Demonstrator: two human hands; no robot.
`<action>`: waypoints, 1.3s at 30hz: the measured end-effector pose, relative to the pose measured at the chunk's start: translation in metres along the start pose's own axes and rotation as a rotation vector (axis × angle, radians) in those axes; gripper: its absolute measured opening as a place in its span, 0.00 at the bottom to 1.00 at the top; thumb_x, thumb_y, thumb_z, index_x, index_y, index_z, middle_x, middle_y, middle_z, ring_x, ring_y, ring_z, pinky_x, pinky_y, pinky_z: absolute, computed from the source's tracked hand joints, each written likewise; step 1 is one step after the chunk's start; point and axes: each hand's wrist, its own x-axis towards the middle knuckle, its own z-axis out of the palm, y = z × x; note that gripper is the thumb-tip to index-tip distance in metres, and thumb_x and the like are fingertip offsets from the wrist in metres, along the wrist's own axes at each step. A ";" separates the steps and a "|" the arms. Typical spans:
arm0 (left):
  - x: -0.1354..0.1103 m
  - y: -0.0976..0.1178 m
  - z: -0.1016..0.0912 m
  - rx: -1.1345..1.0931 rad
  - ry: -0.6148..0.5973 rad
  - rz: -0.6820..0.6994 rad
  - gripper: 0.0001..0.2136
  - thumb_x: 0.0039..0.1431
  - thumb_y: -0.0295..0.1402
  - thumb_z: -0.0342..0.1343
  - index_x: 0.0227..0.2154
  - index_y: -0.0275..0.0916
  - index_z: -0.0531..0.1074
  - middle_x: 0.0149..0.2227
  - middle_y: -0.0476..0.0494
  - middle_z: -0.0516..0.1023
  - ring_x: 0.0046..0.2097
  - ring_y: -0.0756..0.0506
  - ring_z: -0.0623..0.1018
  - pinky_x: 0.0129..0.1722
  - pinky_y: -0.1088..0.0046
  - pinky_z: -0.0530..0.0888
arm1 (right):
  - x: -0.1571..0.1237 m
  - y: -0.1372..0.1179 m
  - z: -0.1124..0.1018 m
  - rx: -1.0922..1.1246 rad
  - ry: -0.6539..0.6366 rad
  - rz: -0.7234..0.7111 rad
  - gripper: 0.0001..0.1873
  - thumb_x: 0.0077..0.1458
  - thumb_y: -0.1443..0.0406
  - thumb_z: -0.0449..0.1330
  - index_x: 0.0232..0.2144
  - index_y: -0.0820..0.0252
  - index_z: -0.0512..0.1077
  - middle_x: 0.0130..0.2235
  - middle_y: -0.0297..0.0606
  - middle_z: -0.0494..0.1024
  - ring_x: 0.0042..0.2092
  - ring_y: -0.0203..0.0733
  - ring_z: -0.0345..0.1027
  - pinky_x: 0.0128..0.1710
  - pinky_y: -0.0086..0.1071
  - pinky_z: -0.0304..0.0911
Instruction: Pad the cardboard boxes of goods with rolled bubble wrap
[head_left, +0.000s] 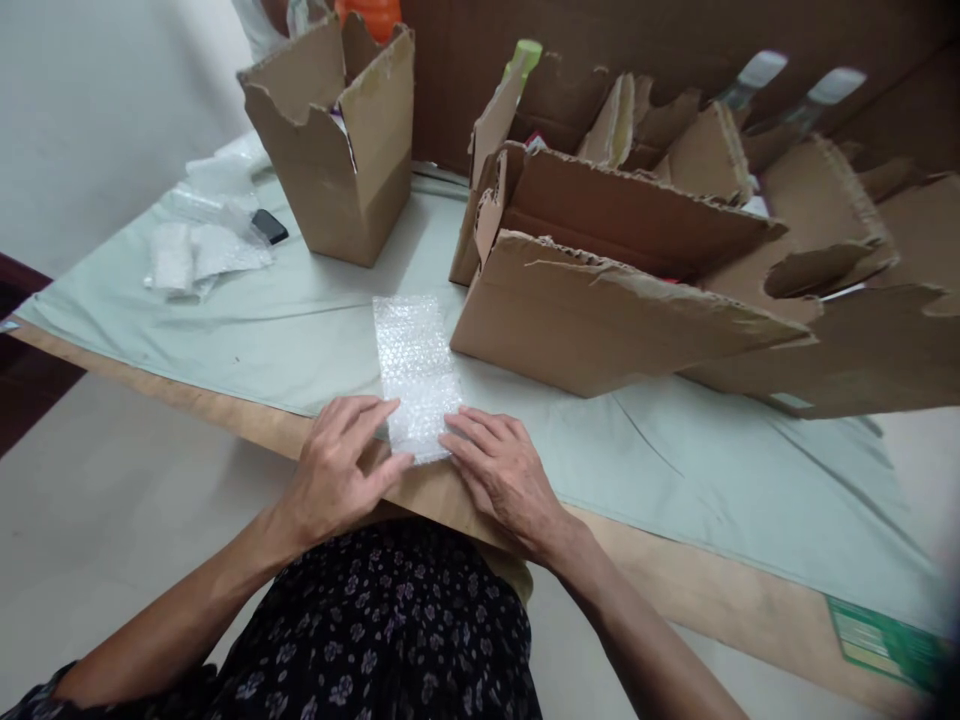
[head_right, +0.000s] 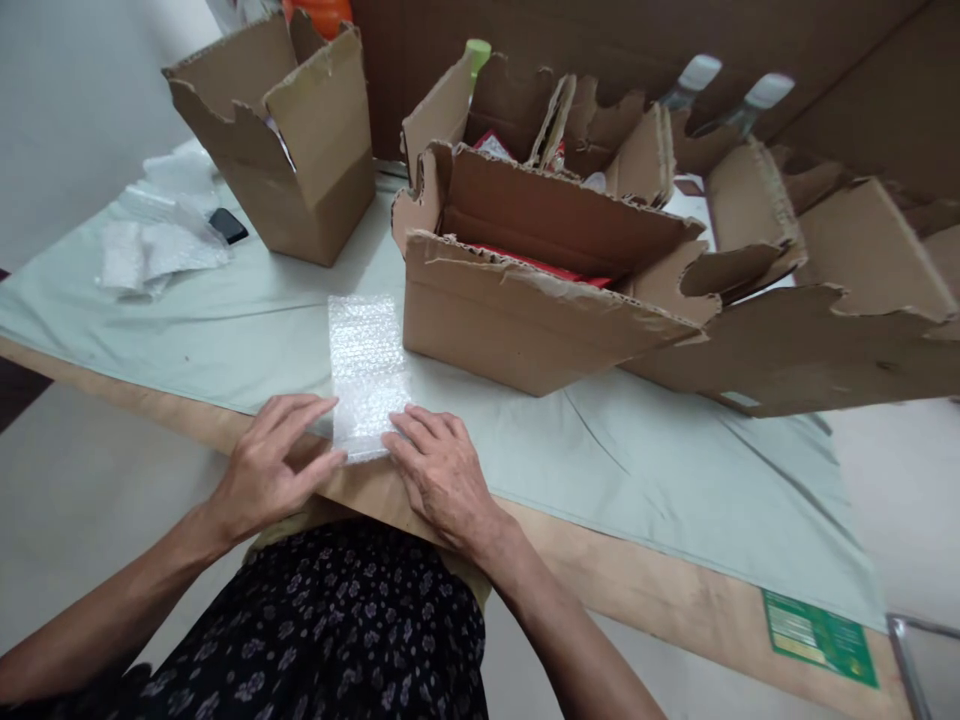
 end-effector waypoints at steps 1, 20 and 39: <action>-0.005 0.005 -0.003 -0.022 -0.022 0.049 0.19 0.66 0.35 0.62 0.57 0.36 0.72 0.53 0.32 0.78 0.54 0.36 0.78 0.55 0.53 0.76 | 0.000 -0.002 -0.003 0.041 -0.007 -0.014 0.16 0.71 0.70 0.53 0.54 0.56 0.76 0.57 0.44 0.82 0.60 0.51 0.73 0.56 0.50 0.67; -0.009 -0.002 0.011 0.038 0.004 -0.107 0.11 0.69 0.30 0.56 0.50 0.35 0.76 0.36 0.41 0.80 0.39 0.41 0.79 0.41 0.59 0.79 | 0.003 -0.006 0.006 -0.059 0.093 -0.079 0.13 0.69 0.68 0.58 0.53 0.59 0.76 0.57 0.46 0.82 0.62 0.55 0.70 0.55 0.49 0.67; 0.011 -0.029 0.013 0.041 0.102 -0.064 0.11 0.71 0.36 0.57 0.49 0.35 0.77 0.43 0.37 0.82 0.45 0.38 0.80 0.46 0.57 0.76 | 0.025 -0.006 0.009 -0.104 0.051 -0.023 0.14 0.69 0.65 0.58 0.55 0.58 0.74 0.58 0.49 0.79 0.61 0.55 0.68 0.56 0.50 0.64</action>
